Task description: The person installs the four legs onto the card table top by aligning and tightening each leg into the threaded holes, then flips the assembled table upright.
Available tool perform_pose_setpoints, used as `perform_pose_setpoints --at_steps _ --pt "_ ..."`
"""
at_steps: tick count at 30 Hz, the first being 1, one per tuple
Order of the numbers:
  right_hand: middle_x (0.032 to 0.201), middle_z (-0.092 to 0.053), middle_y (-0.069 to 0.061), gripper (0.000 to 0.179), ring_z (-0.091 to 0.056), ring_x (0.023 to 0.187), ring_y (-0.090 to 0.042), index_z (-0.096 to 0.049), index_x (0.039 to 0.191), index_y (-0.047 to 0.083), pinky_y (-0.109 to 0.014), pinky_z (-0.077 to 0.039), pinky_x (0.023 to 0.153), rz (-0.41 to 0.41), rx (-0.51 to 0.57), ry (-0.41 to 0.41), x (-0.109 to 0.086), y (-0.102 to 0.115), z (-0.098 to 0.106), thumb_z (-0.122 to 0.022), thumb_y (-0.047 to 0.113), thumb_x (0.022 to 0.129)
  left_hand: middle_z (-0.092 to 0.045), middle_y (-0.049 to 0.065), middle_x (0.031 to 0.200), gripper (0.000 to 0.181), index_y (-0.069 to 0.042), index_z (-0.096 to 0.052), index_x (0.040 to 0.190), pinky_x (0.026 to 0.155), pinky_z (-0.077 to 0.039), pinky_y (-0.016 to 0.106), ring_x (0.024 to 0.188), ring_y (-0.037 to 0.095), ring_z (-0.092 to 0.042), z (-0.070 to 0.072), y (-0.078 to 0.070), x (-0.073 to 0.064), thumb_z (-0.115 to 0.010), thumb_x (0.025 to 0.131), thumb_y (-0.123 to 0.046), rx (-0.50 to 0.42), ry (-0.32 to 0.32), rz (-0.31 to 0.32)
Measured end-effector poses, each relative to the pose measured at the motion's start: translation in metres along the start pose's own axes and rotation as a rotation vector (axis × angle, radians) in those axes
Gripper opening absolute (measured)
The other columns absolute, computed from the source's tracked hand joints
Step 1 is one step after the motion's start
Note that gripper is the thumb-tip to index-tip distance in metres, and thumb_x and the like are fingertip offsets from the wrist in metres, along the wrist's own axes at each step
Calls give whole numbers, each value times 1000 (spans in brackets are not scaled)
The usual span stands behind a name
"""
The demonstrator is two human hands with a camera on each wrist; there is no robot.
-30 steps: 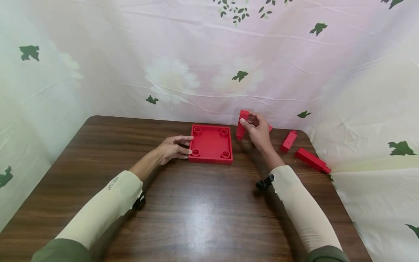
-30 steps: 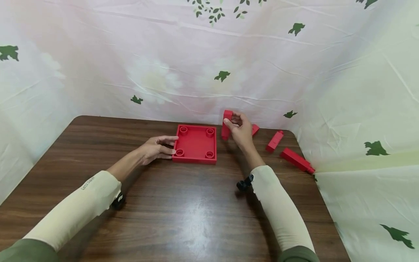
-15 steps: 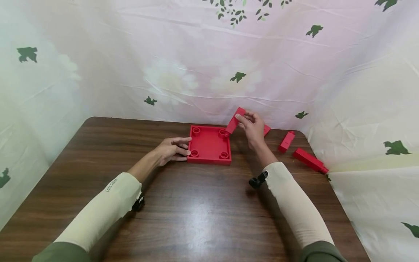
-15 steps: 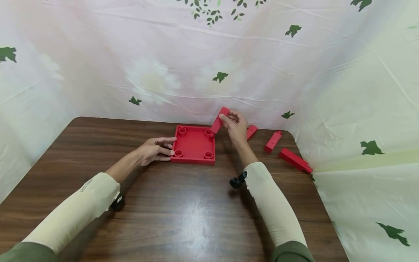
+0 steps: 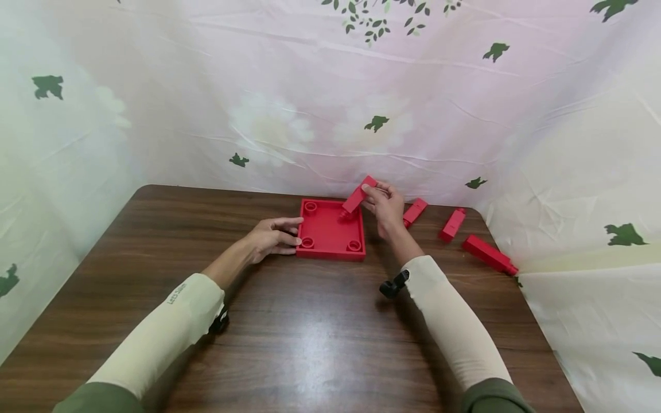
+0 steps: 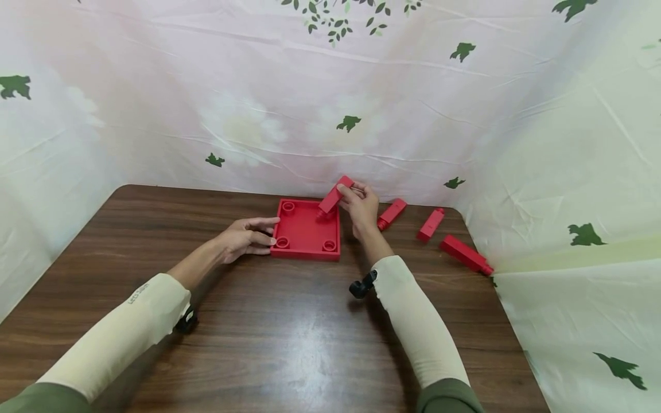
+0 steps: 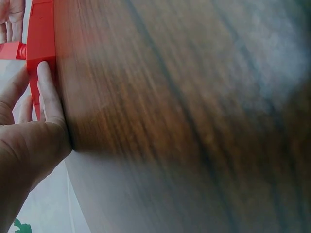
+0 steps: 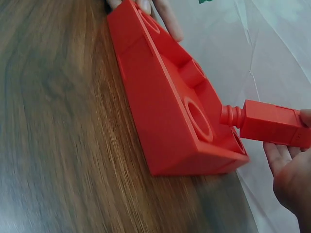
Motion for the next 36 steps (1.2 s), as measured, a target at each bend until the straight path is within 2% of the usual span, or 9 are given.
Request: perform_pose_setpoints --at_steps 4,12,24,31,36 --pt "94 -82 4 25 -81 82 -12 -60 114 11 -31 -71 82 -5 39 21 -2 -4 -10 -81 4 101 -53 20 164 74 -13 -56 167 97 -71 37 107 12 -75 0 1 0 -77 99 7 -2 2 -2" --pt "104 -82 -2 28 -84 89 -15 -60 118 10 -50 -67 106 -29 35 37 -5 -9 -24 -83 9 102 -51 18 171 72 -13 -56 167 101 -70 38 114 14 -72 -1 -3 -2 -78 100 4 26 6 2" --pt "108 -77 -4 30 -82 87 -13 -60 119 11 -49 -67 105 -17 48 51 -1 -19 -44 -83 6 102 -50 20 170 73 -10 -56 167 96 -71 37 107 11 -75 -5 2 4 -77 99 9 -18 9 -17" --pt "111 -75 -3 37 -81 92 -14 -63 132 5 -48 -67 106 -7 2 86 -1 -19 -51 -85 8 102 -49 20 171 73 -10 -55 167 96 -71 37 107 11 -75 -5 4 4 -75 100 9 -19 12 -13" --pt "115 -74 -3 45 -77 102 -13 -68 142 2 -46 -67 106 8 -31 145 -4 -17 -63 -85 4 100 -49 20 172 73 -11 -55 168 97 -71 37 111 13 -74 -4 2 3 -76 100 8 -15 8 -7"
Point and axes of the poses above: each hand's wrist, its own x-axis towards the middle knuckle, its own z-axis out of the back of the hand, y = z × x, the point moved 4 cm from there along x, towards the middle knuckle
